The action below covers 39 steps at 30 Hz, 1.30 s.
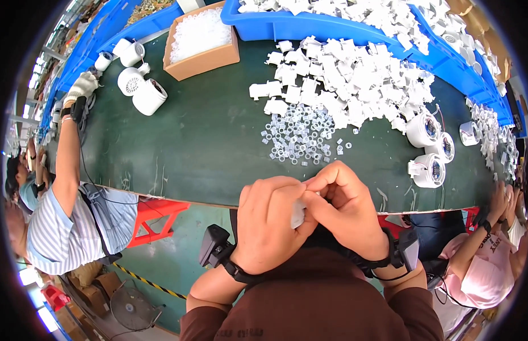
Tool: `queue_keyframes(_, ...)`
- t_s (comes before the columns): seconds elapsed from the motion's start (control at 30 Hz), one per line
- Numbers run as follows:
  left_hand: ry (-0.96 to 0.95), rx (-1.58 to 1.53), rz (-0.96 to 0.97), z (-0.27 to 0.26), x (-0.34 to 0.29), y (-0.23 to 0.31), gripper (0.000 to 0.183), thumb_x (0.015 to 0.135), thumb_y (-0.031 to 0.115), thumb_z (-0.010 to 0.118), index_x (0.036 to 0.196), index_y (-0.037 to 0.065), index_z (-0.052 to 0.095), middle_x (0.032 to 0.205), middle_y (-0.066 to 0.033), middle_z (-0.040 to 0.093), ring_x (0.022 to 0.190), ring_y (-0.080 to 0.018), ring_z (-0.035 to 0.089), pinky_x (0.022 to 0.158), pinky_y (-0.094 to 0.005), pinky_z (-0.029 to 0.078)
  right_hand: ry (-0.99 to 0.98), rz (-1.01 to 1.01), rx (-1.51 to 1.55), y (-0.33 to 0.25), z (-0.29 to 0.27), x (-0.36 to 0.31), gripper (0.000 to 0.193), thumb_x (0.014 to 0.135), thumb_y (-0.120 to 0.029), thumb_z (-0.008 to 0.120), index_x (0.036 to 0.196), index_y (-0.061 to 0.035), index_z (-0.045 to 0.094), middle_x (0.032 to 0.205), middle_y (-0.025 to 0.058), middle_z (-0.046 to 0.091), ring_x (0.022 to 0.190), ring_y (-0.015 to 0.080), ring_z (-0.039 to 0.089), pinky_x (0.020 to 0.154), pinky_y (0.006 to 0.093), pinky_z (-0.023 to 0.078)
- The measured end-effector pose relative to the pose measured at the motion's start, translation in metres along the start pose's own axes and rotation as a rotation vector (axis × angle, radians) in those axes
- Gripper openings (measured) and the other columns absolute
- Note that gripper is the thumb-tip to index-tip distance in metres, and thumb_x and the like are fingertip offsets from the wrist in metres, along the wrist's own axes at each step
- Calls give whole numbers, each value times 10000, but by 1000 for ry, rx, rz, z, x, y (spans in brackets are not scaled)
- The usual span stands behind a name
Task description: The person assembles camera components by hand, picking up a white plastic housing and a wire connector, fitting the connector into the housing, and then sliding a small white ring onto the wire. The person repeats this process with additional units, occasionally moving aside completed assemblies on the green workbench.
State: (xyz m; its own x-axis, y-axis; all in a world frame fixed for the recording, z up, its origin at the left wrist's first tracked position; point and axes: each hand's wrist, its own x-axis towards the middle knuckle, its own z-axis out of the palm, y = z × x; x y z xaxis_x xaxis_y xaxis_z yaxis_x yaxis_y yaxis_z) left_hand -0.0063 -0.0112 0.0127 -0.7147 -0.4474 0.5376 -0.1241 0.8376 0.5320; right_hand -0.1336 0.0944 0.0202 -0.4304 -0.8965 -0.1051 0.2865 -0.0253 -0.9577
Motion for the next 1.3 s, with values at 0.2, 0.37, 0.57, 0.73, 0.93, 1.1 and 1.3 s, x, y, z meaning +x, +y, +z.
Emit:
queue_keyframes(0.2, 86, 5, 18, 2, -5, 0, 414, 687, 22, 822, 1014, 101, 582, 996, -51, 660, 850, -280, 610, 763, -392, 466, -14, 30, 76, -5, -4, -5, 186, 1002, 58, 573, 1170, 2, 630, 1114, 96, 669, 1060, 137, 638, 928, 298, 525)
queue_keyframes(0.37, 23, -9, 17, -1, -1, 0, 390, 678, 20, 823, 985, 105, 599, 981, -54, 670, 855, -284, 631, 752, -394, 470, 1, -121, -147, 7, -3, -6, 171, 1034, 33, 527, 1171, 11, 627, 1122, 91, 650, 1045, 124, 634, 916, 272, 513)
queue_keyframes(0.57, -174, -77, 120, -30, -2, -22, 320, 669, 18, 821, 908, 92, 622, 973, -84, 685, 876, -298, 631, 799, -429, 555, -103, -183, -259, 6, -5, -7, 147, 1000, 20, 594, 1121, -3, 674, 1086, 100, 672, 968, 149, 647, 837, 279, 518)
queue_keyframes(0.73, 108, 605, -220, -61, 4, -58, 656, 831, 272, 802, 1417, 97, 568, 1557, -174, 413, 1418, -393, 320, 1140, -529, 261, 319, -591, -1125, -41, -51, -32, 288, 866, -68, 778, 1143, -50, 697, 1119, 119, 667, 1013, 292, 614, 892, 356, 484)
queue_keyframes(0.93, 132, 534, -216, -47, -12, -45, 530, 909, 154, 711, 1409, 56, 565, 1530, -160, 463, 1366, -341, 403, 1131, -477, 276, 792, -178, -1669, -61, -114, -72, 712, 849, -335, 808, 1464, -132, 512, 1464, 164, 414, 1316, 365, 369, 1109, 513, 287)
queue_keyframes(1.1, 1, 267, -157, -26, -10, -8, 373, 833, 69, 721, 1204, 57, 674, 1379, -150, 575, 1256, -348, 483, 1077, -464, 346, 609, -94, -1599, -40, -107, -77, 754, 760, -107, 806, 1454, -134, 514, 1429, 161, 464, 1300, 399, 400, 1114, 498, 325)
queue_keyframes(1.3, -227, -254, -88, -11, -5, 7, 320, 842, 48, 704, 1162, 48, 704, 1225, -147, 659, 1109, -328, 601, 979, -419, 462, 558, -28, -959, -35, -87, -58, 773, 726, -41, 860, 1371, -63, 435, 1256, 143, 563, 1113, 267, 610, 924, 360, 516)
